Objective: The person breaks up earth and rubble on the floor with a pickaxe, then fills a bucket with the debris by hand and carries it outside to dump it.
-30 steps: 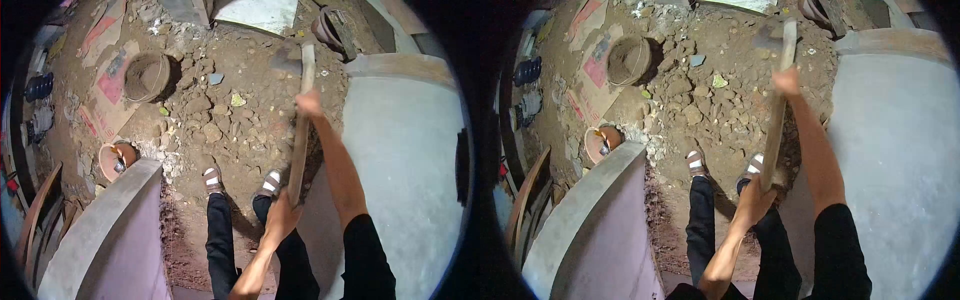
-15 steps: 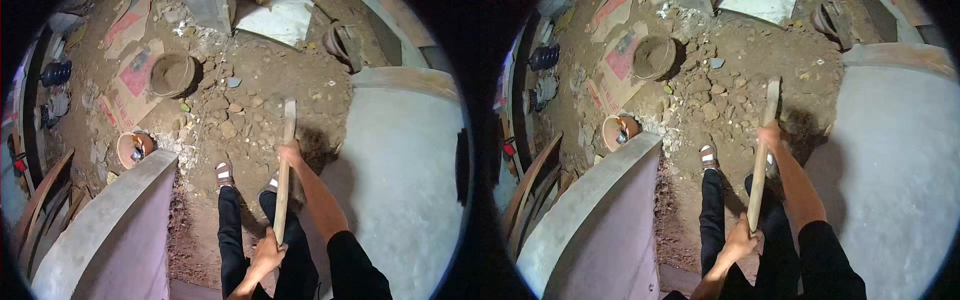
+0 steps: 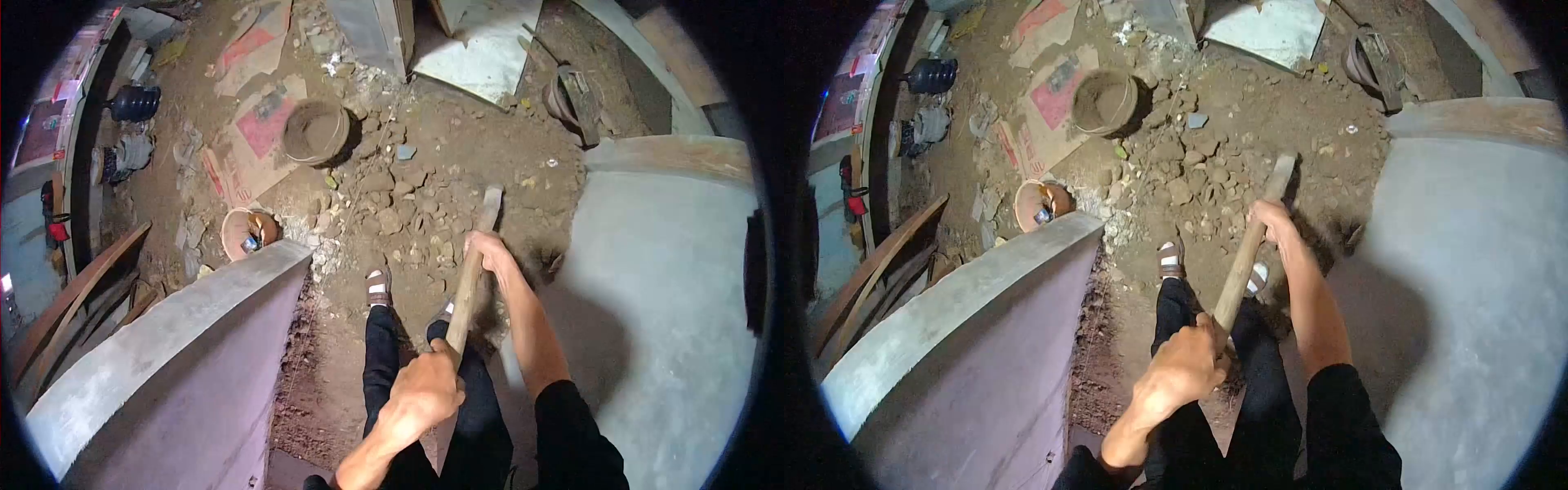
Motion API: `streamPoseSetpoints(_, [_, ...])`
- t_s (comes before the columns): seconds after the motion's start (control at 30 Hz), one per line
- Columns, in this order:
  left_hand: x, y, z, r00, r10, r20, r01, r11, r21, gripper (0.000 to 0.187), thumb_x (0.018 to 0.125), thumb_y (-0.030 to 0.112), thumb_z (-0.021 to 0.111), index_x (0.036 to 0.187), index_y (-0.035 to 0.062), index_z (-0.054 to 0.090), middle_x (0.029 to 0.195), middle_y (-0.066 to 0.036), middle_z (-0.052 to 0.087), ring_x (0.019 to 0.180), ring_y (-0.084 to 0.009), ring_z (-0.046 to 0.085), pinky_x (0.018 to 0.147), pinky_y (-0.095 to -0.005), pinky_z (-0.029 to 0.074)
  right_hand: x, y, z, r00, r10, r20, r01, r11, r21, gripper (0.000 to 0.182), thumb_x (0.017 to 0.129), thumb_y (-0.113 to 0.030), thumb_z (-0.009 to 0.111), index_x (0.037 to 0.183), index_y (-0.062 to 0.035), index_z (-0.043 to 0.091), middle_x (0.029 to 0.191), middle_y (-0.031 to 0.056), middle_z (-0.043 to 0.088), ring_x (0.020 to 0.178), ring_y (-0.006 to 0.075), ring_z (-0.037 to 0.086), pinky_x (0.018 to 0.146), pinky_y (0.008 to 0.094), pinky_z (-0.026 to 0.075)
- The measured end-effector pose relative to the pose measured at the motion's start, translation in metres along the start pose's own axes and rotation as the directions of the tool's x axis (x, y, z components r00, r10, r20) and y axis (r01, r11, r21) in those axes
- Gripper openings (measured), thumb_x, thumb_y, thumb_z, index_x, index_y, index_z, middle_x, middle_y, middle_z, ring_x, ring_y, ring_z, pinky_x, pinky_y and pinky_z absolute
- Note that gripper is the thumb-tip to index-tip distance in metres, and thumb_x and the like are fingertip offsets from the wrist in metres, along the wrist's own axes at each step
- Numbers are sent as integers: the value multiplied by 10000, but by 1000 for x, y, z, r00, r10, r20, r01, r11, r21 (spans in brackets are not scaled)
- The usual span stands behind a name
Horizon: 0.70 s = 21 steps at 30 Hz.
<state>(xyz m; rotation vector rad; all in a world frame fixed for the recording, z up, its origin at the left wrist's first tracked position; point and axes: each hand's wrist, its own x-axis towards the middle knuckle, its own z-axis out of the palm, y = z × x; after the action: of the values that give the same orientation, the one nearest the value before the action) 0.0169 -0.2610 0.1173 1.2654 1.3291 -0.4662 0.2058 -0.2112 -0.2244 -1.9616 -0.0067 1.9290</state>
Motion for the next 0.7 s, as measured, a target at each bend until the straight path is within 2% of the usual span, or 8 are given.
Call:
streamPoseSetpoints(0.13, [-19,41,-38,1000,-24,19,19,978,207,451,783,162,692,1110,-94,517,797,-233,676,792,-388,686,673,-449,566,-38,-18,-14,989,-32,143,21,996,83,121,882,-150,545,824,-44,542,715,96,556,641,231,546,614,418,476])
streamPoseSetpoints(0.2, [-26,45,-47,999,17,38,-30,923,384,360,830,157,615,1095,-79,554,786,-213,684,768,-353,698,652,-433,568,-57,-18,-9,983,-103,153,52,951,304,141,888,-146,522,773,-64,520,678,81,535,628,224,537,614,396,472])
streamPoseSetpoints(0.23, [-30,47,-50,999,36,-24,-22,899,437,266,856,123,561,1062,-42,594,758,-180,688,730,-309,706,619,-405,566,-59,-18,-8,983,-97,153,54,963,264,142,882,-146,529,759,-75,512,660,67,523,618,217,536,611,382,476])
streamPoseSetpoints(0.27, [-31,45,-52,999,35,-40,-14,900,436,266,856,123,561,1062,-42,594,758,-180,688,730,-309,706,619,-405,566,-58,-15,-1,983,-116,144,45,905,422,138,875,-148,540,765,-69,512,678,71,531,621,219,537,615,378,483])
streamPoseSetpoints(0.37, [-25,32,-61,977,178,-118,-79,816,573,210,859,118,571,1032,10,623,678,-116,678,650,-248,702,578,-348,546,-49,-2,9,979,-130,159,23,840,542,90,848,-94,589,820,-73,506,681,52,517,616,210,537,591,356,488])
streamPoseSetpoints(0.5, [-17,21,-80,981,164,-104,-56,749,660,152,867,141,574,933,39,665,667,-98,676,636,-226,701,558,-315,534,29,21,11,990,-67,127,-44,702,711,147,852,-61,598,790,-94,468,633,20,475,550,181,504,515,308,452])
streamPoseSetpoints(0.6, [-25,-1,-110,977,193,-89,-78,717,693,134,872,143,575,900,62,677,655,-83,672,632,-214,696,554,-318,527,23,17,37,990,-78,120,-38,665,746,205,879,-30,527,741,-103,393,668,18,441,556,151,458,507,283,399])
streamPoseSetpoints(0.7, [-52,4,-148,976,172,-137,-33,730,682,121,852,144,587,898,74,675,653,-67,663,623,-210,683,558,-329,509,9,-1,58,984,-18,179,-145,512,847,242,883,-29,497,719,-117,342,609,-5,390,507,136,417,505,273,386])
